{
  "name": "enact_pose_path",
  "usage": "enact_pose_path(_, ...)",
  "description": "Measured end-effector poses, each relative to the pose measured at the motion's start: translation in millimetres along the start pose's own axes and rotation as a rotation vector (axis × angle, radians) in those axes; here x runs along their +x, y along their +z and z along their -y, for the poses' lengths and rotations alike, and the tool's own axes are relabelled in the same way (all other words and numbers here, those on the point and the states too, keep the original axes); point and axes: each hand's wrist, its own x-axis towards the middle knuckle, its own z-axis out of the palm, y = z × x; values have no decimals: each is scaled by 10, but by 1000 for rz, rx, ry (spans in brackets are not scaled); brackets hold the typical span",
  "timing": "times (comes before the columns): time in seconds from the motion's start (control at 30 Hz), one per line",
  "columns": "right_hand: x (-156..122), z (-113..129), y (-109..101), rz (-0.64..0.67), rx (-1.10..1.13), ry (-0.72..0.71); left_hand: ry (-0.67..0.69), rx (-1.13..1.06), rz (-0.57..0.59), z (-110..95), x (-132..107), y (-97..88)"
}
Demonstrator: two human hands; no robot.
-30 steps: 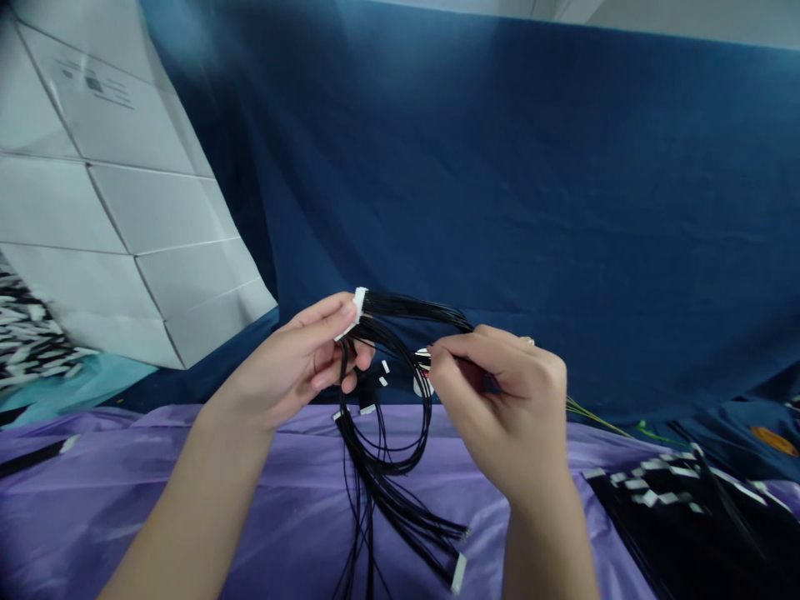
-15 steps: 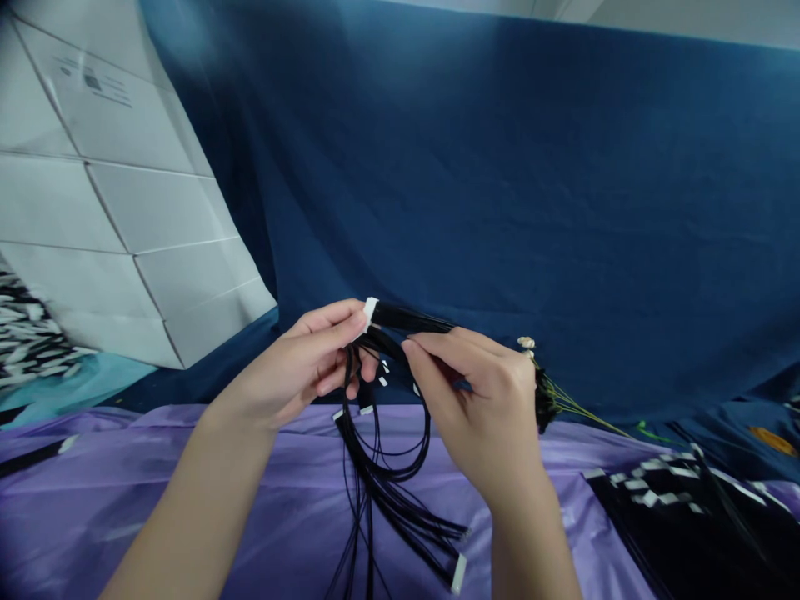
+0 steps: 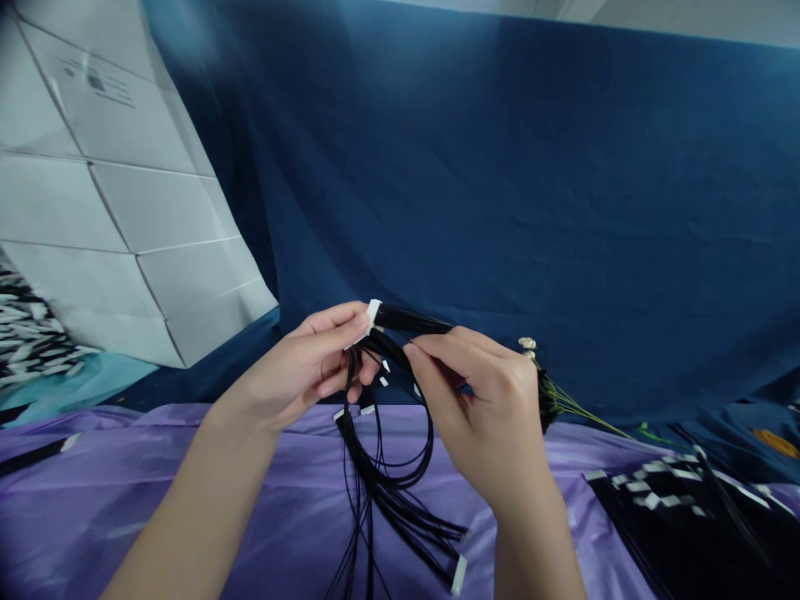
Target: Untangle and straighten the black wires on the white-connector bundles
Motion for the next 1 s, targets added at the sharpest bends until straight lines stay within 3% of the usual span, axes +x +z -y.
enact_pose_path(0.2, 3, -27, 4, -3, -31, 15, 1, -6, 15, 8, 11, -23)
enact_pose_path(0.43, 9, -39, 51, -93, -63, 20, 14, 32, 47, 18, 8, -22)
enact_pose_path(0.6, 16, -21, 37, -74, -67, -77, 27, 38, 52, 20, -7, -14)
enact_pose_path(1.0, 21, -13, 32, -31, -47, -57, 3, 35, 48, 5, -16, -6)
